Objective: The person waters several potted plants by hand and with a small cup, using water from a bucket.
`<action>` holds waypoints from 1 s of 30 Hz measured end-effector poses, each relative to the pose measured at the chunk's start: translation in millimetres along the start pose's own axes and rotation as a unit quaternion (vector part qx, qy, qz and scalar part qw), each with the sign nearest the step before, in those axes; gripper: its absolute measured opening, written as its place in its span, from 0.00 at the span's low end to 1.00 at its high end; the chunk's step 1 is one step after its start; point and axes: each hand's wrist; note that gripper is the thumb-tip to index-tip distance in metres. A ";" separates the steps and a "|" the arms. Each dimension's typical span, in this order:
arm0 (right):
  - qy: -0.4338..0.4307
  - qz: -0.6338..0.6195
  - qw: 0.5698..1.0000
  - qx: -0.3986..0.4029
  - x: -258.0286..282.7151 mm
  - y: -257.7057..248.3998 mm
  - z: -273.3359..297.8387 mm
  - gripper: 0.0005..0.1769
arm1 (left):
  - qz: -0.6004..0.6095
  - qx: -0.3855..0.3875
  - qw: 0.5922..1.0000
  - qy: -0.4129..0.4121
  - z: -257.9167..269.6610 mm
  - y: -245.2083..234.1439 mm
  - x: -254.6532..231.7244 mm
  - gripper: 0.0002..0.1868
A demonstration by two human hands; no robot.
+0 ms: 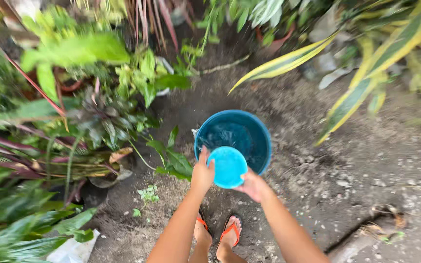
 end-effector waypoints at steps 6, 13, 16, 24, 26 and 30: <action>-0.056 -0.011 0.997 -0.044 84.0 69.3 159.5 0.52 | -0.036 0.070 0.997 0.022 78.1 -65.2 -170.0 0.22; -0.165 0.153 0.974 -0.034 189.7 133.7 297.8 0.56 | -0.045 0.020 0.996 0.075 145.5 -120.5 -332.0 0.21; -0.298 0.380 0.874 -0.053 225.4 162.5 339.4 0.66 | -0.023 -0.014 0.986 0.167 159.9 -138.3 -377.0 0.21; -0.450 0.455 0.735 -0.226 272.0 232.2 361.4 0.66 | -0.016 0.058 0.985 0.162 144.3 -174.8 -460.3 0.19; -0.463 0.449 0.721 -0.253 291.9 245.0 355.4 0.62 | 0.052 0.079 0.977 0.193 122.6 -182.8 -462.8 0.20; -0.412 0.447 0.722 -0.330 343.4 280.3 315.7 0.60 | 0.045 0.067 0.985 0.153 67.7 -205.0 -455.4 0.24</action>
Point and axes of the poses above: each hand's wrist, its own z-axis away from the middle knuckle, its own y-axis out of the palm, x = y × z, and after that the axes turned 3 degrees about -y, right-handed
